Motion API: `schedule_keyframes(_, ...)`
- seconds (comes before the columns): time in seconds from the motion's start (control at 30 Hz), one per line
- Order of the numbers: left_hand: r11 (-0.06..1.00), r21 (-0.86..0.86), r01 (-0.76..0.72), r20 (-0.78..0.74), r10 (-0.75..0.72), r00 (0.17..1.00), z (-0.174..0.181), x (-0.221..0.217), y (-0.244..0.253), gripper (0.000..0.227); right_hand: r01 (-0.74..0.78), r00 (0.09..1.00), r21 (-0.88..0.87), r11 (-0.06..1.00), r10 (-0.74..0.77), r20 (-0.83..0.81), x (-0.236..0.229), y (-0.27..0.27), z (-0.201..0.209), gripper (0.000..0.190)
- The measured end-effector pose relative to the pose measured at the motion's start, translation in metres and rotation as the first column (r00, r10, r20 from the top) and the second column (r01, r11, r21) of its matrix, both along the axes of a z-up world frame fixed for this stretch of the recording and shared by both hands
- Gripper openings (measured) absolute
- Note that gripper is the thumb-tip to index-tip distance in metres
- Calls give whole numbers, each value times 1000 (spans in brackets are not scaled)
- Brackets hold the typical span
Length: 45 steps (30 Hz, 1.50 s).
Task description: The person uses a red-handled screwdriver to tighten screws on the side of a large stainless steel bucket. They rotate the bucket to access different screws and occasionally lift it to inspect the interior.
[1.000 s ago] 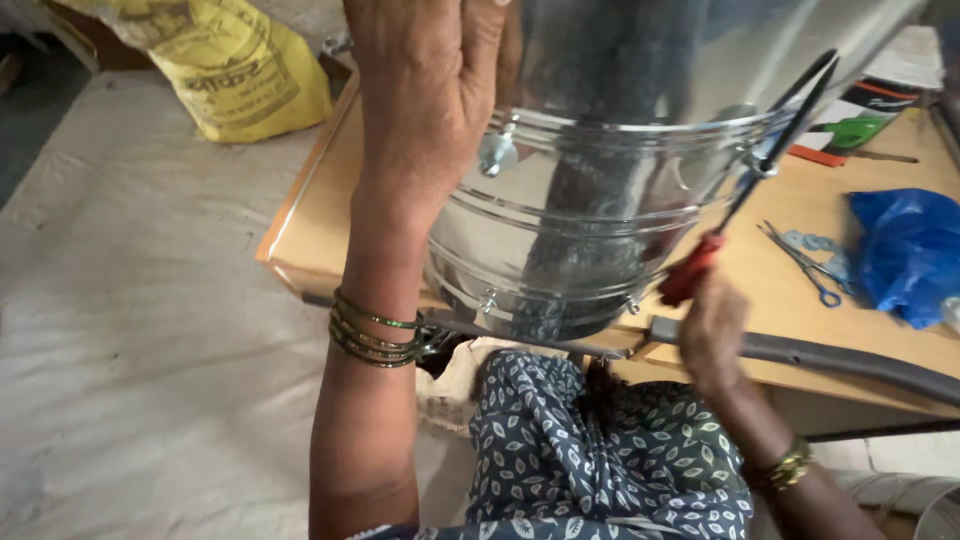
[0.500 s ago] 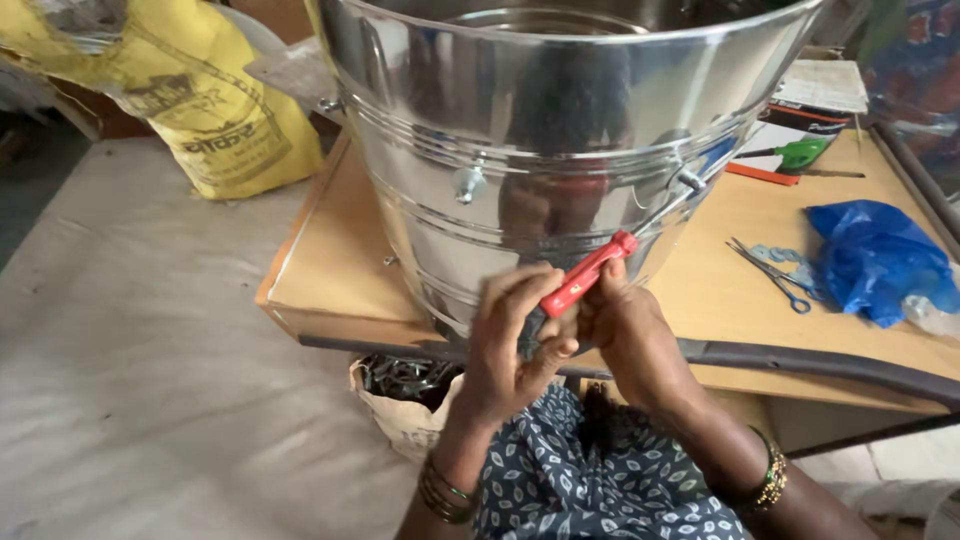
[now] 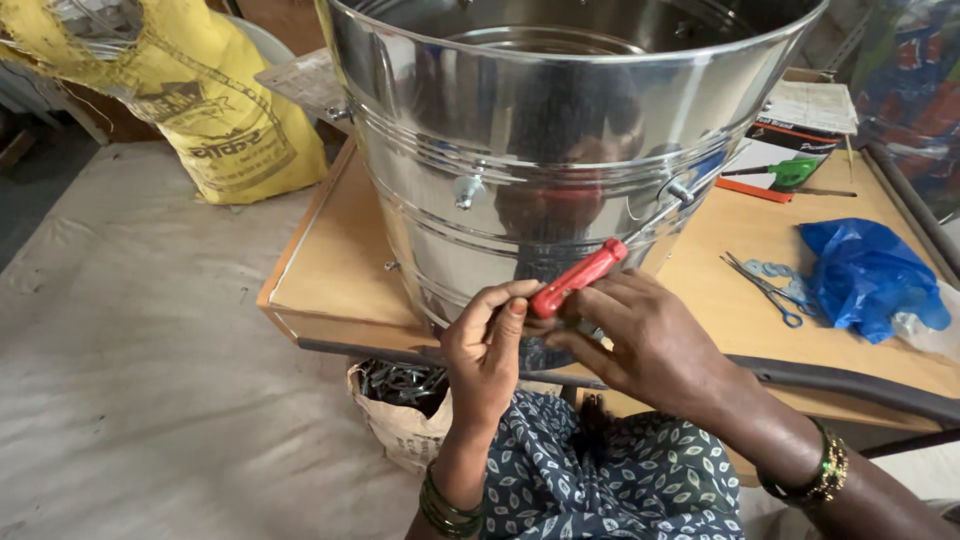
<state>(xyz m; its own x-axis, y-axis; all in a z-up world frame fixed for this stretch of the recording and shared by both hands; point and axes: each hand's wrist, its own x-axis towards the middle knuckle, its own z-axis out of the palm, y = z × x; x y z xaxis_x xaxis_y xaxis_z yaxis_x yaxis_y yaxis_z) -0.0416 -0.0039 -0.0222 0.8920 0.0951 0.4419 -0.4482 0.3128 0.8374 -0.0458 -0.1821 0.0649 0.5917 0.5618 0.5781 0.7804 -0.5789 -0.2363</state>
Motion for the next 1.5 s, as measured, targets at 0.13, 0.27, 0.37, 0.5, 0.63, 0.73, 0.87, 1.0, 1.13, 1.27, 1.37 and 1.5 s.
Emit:
schedule_keyframes(0.13,1000,29,10,75,-12,997,-5,1,5,24,274,957,-291,917,-229,179,6,-6,-10,33)
schedule_keyframes(0.27,999,38,34,139,-39,990,-2,-1,11,24,131,853,-304,944,48,519,19,-12,-2,46)
schedule_keyframes(0.37,975,171,-145,180,114,977,25,9,21,22,69,800,-417,906,200,566,32,-6,5,53)
schedule_keyframes(0.5,671,271,-690,641,409,650,97,35,44,21,78,755,-511,856,283,591,37,5,13,54)
schedule_keyframes(0.63,418,365,-832,858,197,475,165,98,49,33,50,699,-455,889,294,652,47,6,43,43)
schedule_keyframes(0.73,325,457,-828,839,152,523,173,111,46,43,107,618,-353,929,216,756,57,-6,71,32)
schedule_keyframes(0.87,287,392,-874,890,120,439,164,107,47,48,195,523,-134,972,13,852,84,-56,92,18)
schedule_keyframes(1.0,314,387,-867,896,93,434,164,99,51,46,298,834,82,951,-301,462,123,-145,74,32)
schedule_keyframes(1.13,349,409,-843,881,91,465,165,95,50,41,420,907,317,850,-407,-112,145,-212,2,56)
schedule_keyframes(1.27,356,429,-830,871,80,485,164,94,51,40,441,869,533,722,-492,-53,121,-199,-106,67)
schedule_keyframes(1.37,347,438,-829,864,91,495,167,92,49,40,465,819,577,672,-573,7,101,-157,-159,73)
schedule_keyframes(1.5,331,436,-837,860,119,496,169,89,43,41,567,824,528,632,-449,-346,63,-95,-187,69)
